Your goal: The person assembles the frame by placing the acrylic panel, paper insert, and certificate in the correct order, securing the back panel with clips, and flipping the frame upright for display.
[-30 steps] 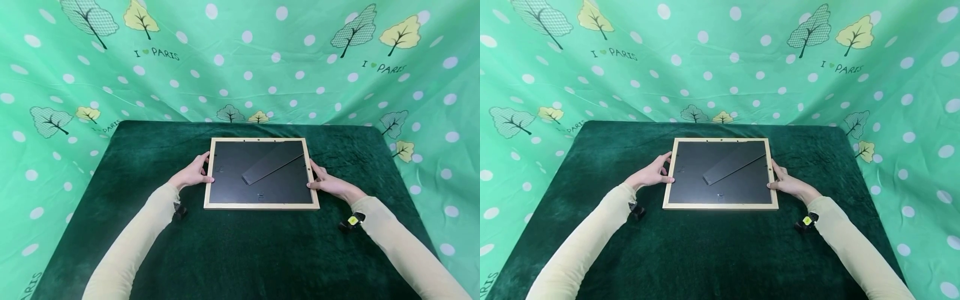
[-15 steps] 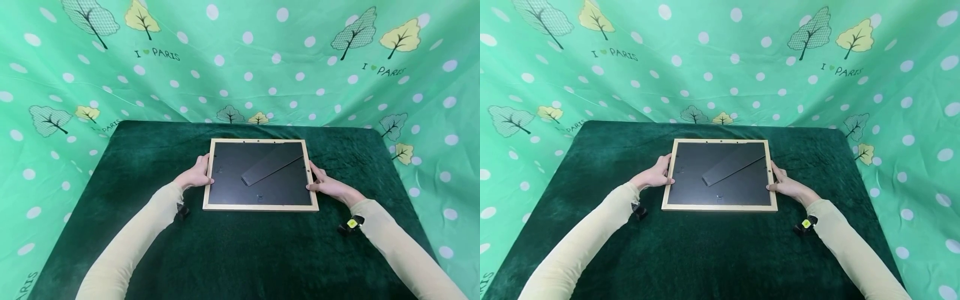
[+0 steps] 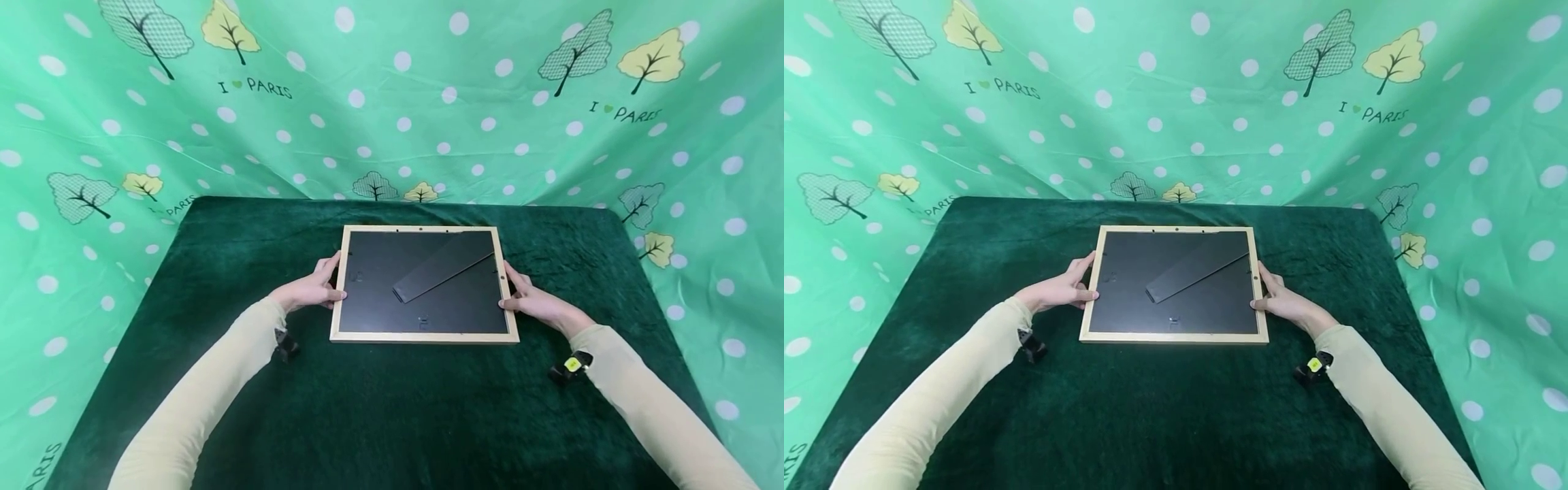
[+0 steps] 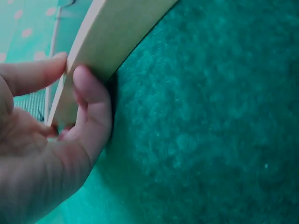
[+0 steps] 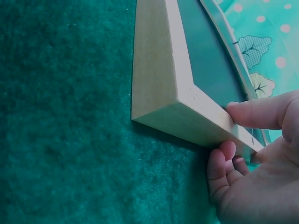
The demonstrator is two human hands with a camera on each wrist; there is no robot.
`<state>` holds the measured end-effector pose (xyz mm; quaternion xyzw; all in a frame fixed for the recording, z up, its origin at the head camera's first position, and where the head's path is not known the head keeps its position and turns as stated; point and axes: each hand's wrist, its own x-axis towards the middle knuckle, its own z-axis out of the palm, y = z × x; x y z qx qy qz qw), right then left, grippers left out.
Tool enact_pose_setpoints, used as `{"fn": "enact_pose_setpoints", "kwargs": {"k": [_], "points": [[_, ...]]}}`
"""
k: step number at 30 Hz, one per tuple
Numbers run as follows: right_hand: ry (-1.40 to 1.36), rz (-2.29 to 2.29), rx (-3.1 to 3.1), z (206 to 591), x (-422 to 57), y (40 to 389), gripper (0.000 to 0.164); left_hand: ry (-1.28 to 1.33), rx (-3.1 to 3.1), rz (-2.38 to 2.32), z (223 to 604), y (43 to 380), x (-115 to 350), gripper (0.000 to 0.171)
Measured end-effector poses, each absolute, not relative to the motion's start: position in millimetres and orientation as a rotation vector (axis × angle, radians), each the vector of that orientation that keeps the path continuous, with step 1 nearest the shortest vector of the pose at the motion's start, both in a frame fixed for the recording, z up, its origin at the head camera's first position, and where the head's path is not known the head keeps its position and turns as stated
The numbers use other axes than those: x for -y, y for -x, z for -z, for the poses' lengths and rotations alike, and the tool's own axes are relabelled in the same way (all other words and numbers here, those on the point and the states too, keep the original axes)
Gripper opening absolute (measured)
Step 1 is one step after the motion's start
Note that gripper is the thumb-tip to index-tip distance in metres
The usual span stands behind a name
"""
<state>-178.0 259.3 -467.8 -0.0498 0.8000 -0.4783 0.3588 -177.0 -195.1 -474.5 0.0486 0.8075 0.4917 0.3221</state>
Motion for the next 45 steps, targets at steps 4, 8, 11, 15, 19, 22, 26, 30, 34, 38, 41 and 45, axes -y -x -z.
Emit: {"fn": "enact_pose_setpoints", "kwargs": {"k": [4,8,11,15,19,22,26,30,34,38,41,45], "points": [[0.139,1.233,-2.075,468,-258,179,0.095,-0.114,-2.024,-1.371,477,180,204,0.097],[0.124,1.276,-2.063,469,-260,179,0.094,-0.096,-2.043,-1.363,477,181,202,0.097],[0.092,1.327,-2.051,468,-260,177,0.091,-0.081,-2.069,-1.350,477,180,200,0.097],[0.205,1.246,-2.300,466,-253,169,0.090,-0.069,-2.086,-1.356,477,179,197,0.097],[0.573,1.020,-2.669,469,-238,156,0.086,-0.057,-2.100,-1.352,477,178,193,0.097],[0.853,0.914,-2.763,474,-224,144,0.080,-0.042,-2.113,-1.345,475,177,191,0.097],[0.949,0.850,-2.755,482,-211,132,0.078,-0.051,-2.142,-1.332,474,175,189,0.096],[0.902,0.790,-2.776,489,-207,127,0.078,-0.084,-2.241,-1.286,473,170,188,0.091],[0.924,0.735,-2.795,491,-207,125,0.077,-0.199,-2.438,-1.179,473,165,185,0.092],[0.982,0.724,-2.794,489,-209,125,0.074,-0.432,-2.593,-0.968,474,164,178,0.104],[0.990,0.704,-2.791,488,-209,124,0.072,-0.578,-2.591,-0.766,475,162,173,0.114],[0.935,0.693,-2.788,487,-207,124,0.070,-0.645,-2.561,-0.597,477,158,167,0.122]]}}
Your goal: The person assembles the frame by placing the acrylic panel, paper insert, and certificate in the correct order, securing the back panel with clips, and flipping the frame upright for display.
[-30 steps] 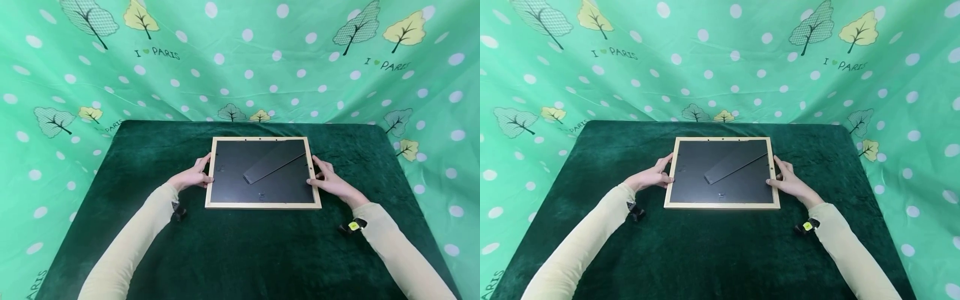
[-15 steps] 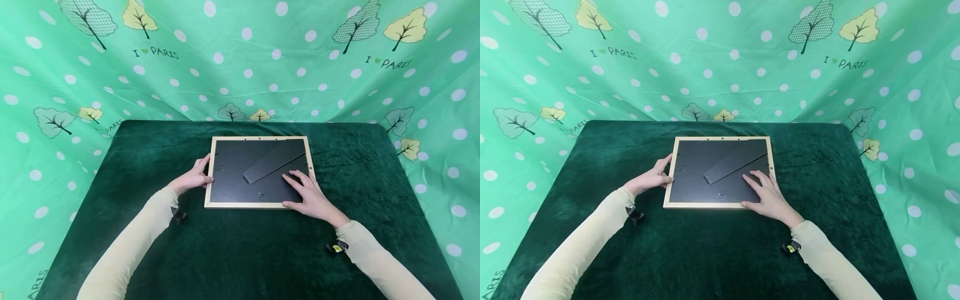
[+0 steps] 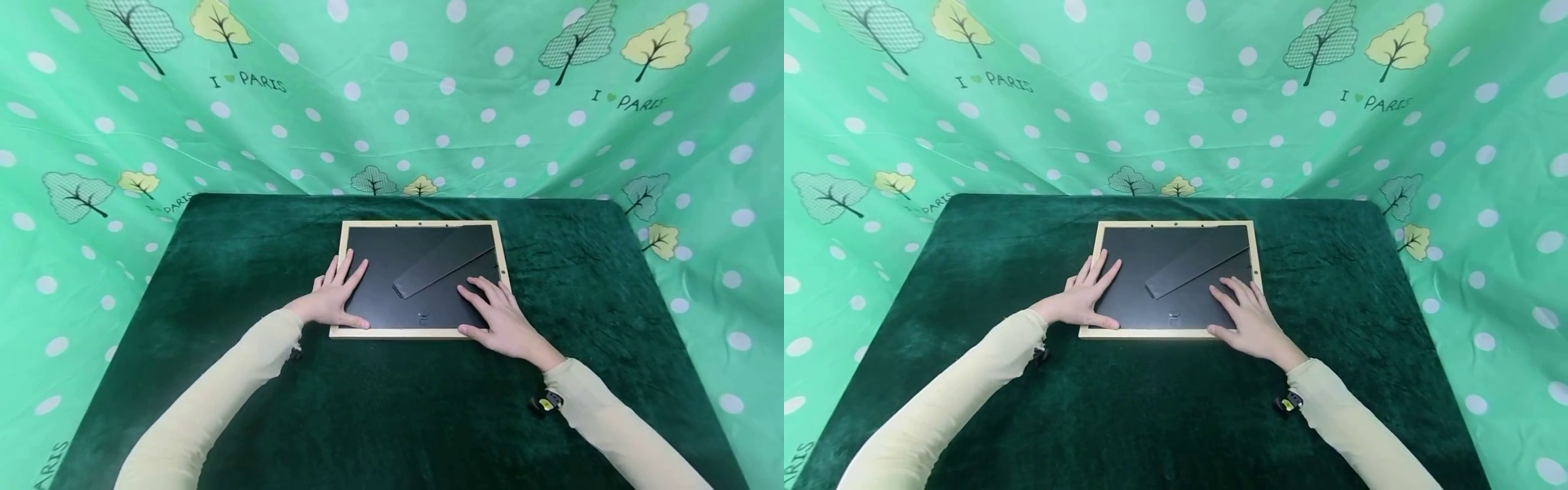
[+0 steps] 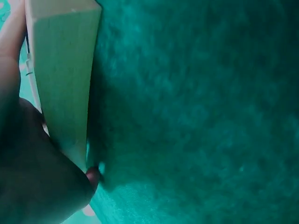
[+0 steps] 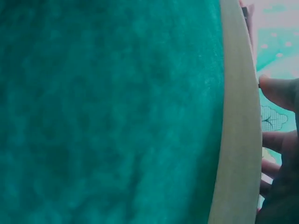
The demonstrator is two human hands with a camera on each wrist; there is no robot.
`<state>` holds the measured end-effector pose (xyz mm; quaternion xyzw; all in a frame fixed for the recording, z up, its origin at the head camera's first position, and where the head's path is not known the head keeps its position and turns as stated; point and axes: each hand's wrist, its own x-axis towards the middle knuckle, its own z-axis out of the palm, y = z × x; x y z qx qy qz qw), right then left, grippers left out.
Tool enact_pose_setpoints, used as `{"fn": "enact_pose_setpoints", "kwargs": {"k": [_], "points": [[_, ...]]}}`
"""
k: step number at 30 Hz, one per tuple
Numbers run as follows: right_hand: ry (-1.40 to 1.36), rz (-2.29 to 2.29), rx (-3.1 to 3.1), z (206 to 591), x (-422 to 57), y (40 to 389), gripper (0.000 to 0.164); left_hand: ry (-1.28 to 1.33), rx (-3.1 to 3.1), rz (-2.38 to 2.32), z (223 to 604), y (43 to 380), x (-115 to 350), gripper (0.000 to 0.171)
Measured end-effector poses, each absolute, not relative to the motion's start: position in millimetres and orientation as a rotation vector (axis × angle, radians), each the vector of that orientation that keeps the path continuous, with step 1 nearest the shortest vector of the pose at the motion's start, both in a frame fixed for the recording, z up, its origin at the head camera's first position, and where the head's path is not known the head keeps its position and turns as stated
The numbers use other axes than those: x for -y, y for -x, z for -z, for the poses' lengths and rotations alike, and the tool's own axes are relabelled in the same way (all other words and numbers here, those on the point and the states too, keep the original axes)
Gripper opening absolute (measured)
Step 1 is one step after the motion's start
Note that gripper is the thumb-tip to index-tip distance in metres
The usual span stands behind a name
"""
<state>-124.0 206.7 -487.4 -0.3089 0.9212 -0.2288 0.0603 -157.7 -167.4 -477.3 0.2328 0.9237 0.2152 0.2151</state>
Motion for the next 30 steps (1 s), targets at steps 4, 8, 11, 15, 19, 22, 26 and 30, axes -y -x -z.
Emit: {"fn": "enact_pose_setpoints", "kwargs": {"k": [4,8,11,15,19,22,26,30], "points": [[0.883,0.679,-2.794,488,-201,124,0.067,-0.652,-2.579,-0.536,478,154,167,0.123],[0.821,0.642,-2.775,489,-199,124,0.066,-0.657,-2.580,-0.492,479,153,167,0.123],[0.748,0.665,-2.743,486,-198,125,0.073,-0.662,-2.585,-0.491,480,154,166,0.122],[0.653,0.736,-2.714,482,-198,129,0.089,-0.674,-2.583,-0.500,481,155,165,0.122],[0.588,0.748,-2.686,478,-196,132,0.098,-0.678,-2.562,-0.525,480,154,166,0.121],[0.548,0.670,-2.698,473,-194,134,0.099,-0.663,-2.559,-0.521,478,154,166,0.120],[0.495,0.543,-2.740,469,-191,136,0.102,-0.647,-2.561,-0.494,476,155,165,0.120],[0.505,0.455,-2.744,470,-189,138,0.100,-0.660,-2.566,-0.491,476,155,166,0.120]]}}
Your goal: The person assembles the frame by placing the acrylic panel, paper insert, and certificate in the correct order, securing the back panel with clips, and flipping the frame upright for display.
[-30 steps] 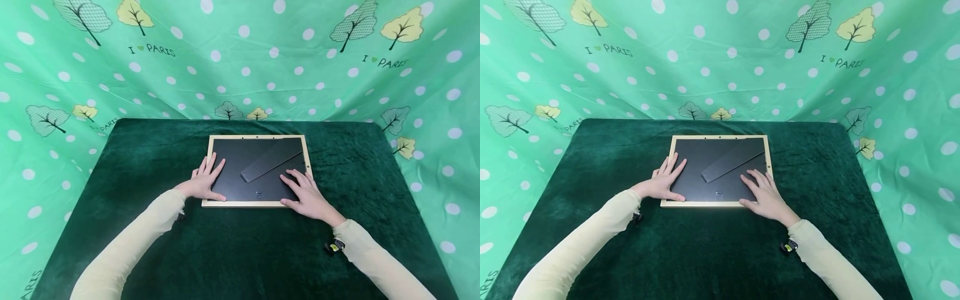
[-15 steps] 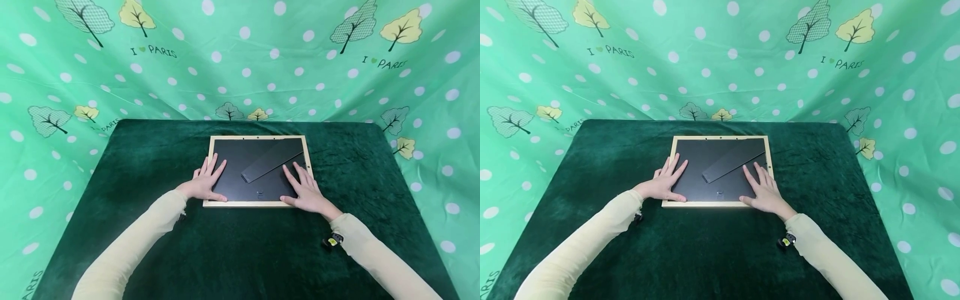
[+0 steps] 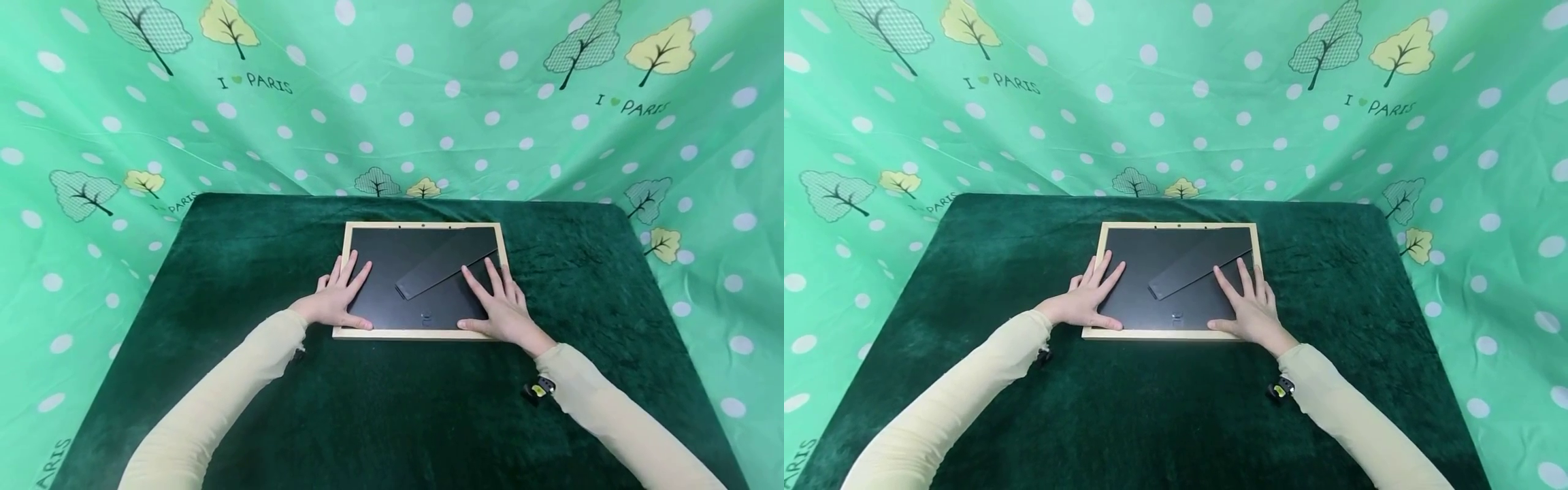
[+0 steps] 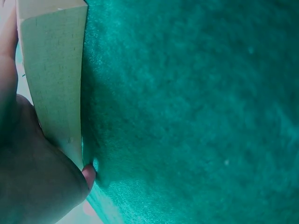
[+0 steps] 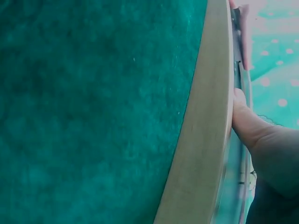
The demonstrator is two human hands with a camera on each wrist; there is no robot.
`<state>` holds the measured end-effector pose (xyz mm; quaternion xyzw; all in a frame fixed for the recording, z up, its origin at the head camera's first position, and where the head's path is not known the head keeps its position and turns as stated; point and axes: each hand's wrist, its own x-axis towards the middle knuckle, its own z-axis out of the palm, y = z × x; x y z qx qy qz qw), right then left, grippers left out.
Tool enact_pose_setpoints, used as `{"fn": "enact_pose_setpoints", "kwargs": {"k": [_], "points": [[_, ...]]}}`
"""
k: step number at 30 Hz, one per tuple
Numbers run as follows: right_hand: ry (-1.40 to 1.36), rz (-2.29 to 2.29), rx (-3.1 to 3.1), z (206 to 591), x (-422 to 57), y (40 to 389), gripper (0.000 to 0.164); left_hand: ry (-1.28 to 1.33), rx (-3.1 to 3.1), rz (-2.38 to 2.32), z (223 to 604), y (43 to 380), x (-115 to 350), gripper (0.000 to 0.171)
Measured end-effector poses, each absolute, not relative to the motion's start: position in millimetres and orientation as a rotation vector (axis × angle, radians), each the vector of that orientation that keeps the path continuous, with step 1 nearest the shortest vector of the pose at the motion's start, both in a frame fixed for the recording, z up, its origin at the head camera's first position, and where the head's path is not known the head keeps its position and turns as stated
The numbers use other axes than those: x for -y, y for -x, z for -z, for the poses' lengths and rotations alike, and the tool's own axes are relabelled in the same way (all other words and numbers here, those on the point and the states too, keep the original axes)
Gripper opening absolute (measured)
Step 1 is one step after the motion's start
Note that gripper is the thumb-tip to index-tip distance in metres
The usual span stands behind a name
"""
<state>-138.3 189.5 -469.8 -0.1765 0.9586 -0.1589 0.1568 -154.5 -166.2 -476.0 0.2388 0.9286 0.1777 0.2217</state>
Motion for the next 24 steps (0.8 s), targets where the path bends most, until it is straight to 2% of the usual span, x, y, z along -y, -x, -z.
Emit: {"fn": "enact_pose_setpoints", "kwargs": {"k": [8,24], "points": [[0.582,0.370,-2.701,471.8,-190.4,137.1,0.083,-0.665,-2.575,-0.468,478.8,155.7,166.1,0.121],[0.631,0.443,-2.766,478.1,-193.8,137.2,0.079,-0.668,-2.567,-0.480,478.9,157.8,164.7,0.122]]}}
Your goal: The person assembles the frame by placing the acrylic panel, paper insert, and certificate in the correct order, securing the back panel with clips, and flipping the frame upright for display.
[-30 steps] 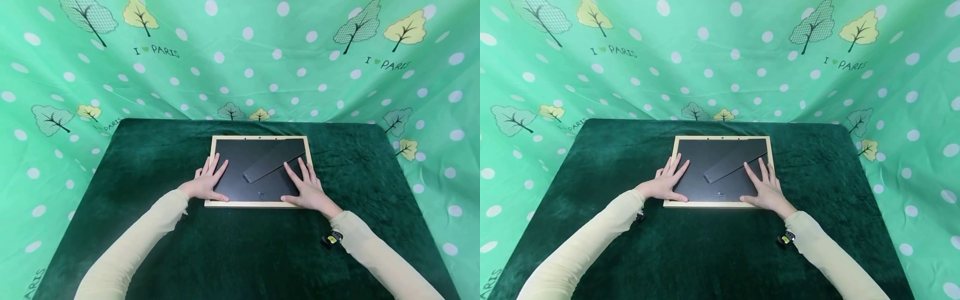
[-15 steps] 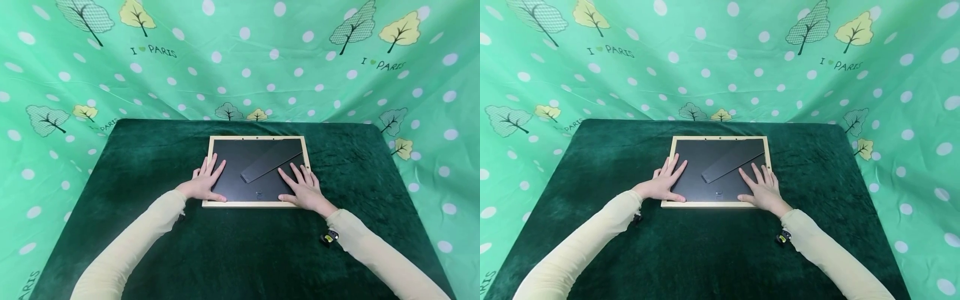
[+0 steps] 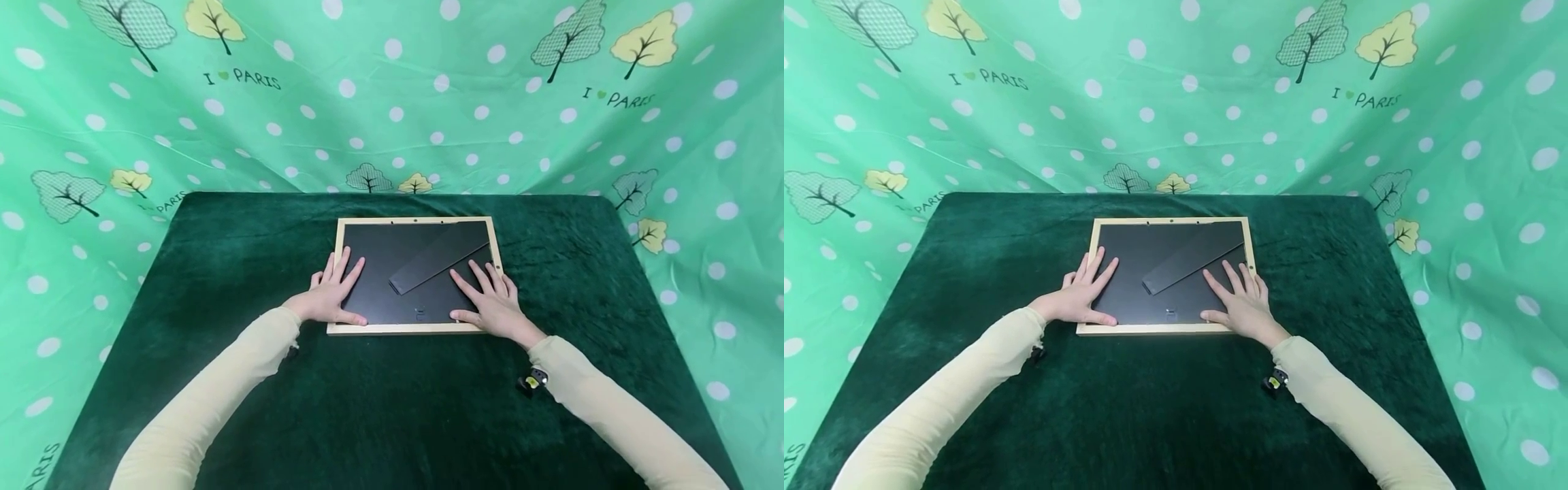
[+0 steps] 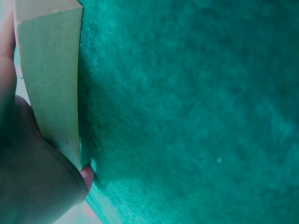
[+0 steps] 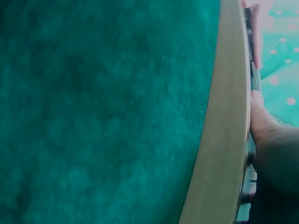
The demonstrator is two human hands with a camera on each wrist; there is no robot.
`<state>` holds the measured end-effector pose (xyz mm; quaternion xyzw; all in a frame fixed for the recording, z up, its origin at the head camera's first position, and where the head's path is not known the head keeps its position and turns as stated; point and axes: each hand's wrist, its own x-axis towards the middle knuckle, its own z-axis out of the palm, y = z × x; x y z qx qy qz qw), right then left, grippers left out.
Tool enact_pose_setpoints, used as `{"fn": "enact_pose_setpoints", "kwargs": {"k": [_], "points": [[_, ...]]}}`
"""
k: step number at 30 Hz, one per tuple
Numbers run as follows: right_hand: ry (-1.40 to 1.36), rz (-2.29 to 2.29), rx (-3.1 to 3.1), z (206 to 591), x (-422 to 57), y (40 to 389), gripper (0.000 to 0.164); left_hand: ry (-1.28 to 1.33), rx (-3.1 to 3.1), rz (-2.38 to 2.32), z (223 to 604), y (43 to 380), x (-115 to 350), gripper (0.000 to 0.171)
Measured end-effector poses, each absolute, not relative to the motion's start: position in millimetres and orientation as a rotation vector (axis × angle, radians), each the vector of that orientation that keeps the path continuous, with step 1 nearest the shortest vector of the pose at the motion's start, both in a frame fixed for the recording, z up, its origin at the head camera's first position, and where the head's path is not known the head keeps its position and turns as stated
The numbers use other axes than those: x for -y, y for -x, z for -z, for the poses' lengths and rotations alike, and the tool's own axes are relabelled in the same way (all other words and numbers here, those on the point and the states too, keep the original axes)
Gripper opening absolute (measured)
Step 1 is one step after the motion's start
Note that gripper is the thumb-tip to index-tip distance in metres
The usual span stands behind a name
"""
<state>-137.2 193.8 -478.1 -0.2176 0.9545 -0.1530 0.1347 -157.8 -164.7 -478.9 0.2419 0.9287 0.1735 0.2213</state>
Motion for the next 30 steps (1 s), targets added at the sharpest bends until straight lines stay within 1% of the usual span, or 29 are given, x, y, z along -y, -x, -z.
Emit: {"fn": "enact_pose_setpoints", "kwargs": {"k": [3,9,12,18,24,30], "points": [[0.645,0.443,-2.771,480,-194,140,0.077,-0.656,-2.571,-0.487,479,159,166,0.122],[0.588,0.473,-2.827,481,-185,140,0.069,-0.636,-2.560,-0.474,475,161,167,0.122],[0.636,0.484,-2.861,485,-174,133,0.074,-0.630,-2.554,-0.461,474,161,167,0.121],[0.860,0.479,-2.911,491,-142,122,0.087,-0.641,-2.551,-0.448,475,161,163,0.121],[0.951,0.513,-2.856,489,-118,128,0.092,-0.632,-2.567,-0.424,477,161,164,0.120],[1.002,0.541,-2.807,495,-113,139,0.093,-0.622,-2.568,-0.430,480,161,165,0.120]]}}
